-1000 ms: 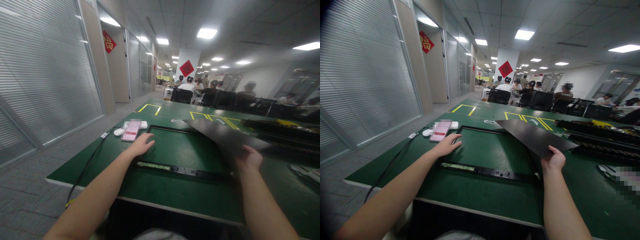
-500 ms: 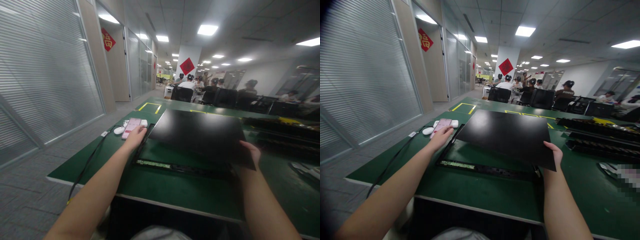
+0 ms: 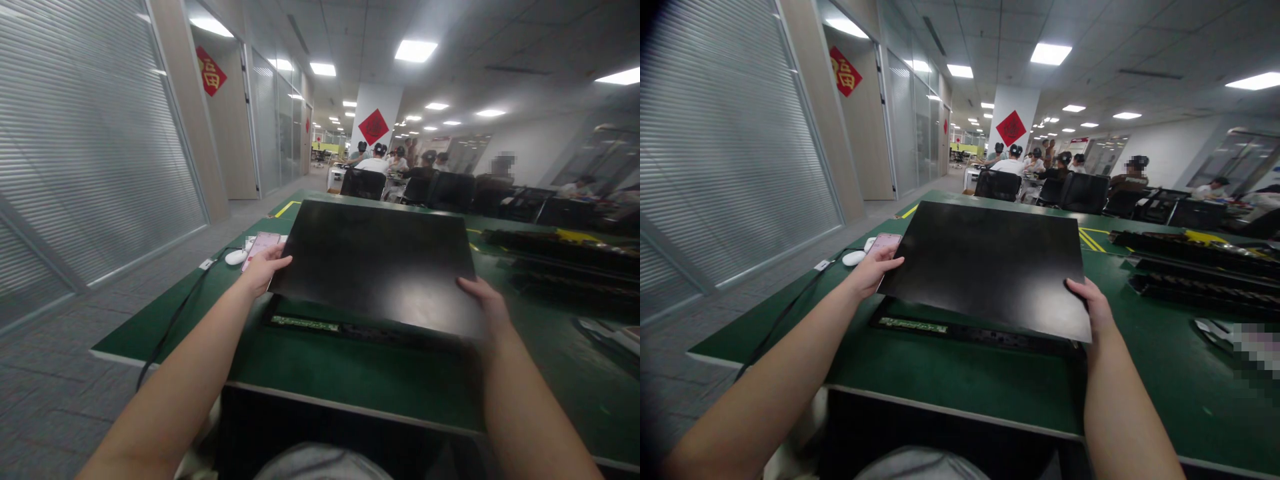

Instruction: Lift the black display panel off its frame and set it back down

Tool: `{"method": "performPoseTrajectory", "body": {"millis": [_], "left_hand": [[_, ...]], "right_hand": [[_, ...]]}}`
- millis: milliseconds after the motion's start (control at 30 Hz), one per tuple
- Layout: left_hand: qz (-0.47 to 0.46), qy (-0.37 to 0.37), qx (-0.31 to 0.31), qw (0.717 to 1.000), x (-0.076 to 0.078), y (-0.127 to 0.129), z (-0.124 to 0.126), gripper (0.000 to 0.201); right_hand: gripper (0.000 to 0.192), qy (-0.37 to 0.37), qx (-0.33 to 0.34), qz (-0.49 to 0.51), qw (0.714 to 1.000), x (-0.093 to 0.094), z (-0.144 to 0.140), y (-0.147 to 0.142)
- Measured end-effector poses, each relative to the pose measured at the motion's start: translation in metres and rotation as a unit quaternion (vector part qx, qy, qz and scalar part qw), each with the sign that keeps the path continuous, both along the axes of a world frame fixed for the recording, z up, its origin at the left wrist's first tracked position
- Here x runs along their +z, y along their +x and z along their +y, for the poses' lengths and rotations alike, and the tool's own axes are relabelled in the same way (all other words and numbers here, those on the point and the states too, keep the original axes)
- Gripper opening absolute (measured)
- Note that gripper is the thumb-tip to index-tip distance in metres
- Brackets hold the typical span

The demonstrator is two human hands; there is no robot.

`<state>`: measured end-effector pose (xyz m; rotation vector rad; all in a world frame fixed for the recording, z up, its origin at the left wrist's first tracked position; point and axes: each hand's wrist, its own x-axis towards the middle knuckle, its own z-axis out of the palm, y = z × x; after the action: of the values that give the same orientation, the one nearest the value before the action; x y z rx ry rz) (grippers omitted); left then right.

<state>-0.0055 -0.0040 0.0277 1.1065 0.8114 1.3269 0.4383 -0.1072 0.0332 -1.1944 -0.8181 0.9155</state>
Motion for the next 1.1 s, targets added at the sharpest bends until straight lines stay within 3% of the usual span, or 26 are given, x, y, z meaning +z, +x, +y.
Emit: {"method": "performPoseTrajectory", "body": {"millis": [133, 433, 800, 1100], "left_hand": [[0.009, 0.047, 0.03, 0.998, 0.0, -0.002, 0.001, 0.062], [0.001, 0.119, 0.045, 0.992, 0.0, 0.0, -0.001, 0.051], [0.051, 0.047, 0.001, 0.998, 0.0, 0.006, -0.006, 0.048], [0.076, 0.032, 0.041, 0.996, -0.003, 0.012, -0.01, 0.051]], "right_hand": [[0.05, 0.016, 0.048, -0.019, 0.999, -0.006, 0.006, -0.002], [0.047, 0.069, -0.006, -0.049, 0.996, -0.014, 0.017, -0.001], [0.039, -0.016, 0.006, -0.008, 1.0, -0.024, 0.022, 0.006], [0.038, -0.071, 0.021, 0.01, 0.997, -0.025, 0.024, 0.008]]}}
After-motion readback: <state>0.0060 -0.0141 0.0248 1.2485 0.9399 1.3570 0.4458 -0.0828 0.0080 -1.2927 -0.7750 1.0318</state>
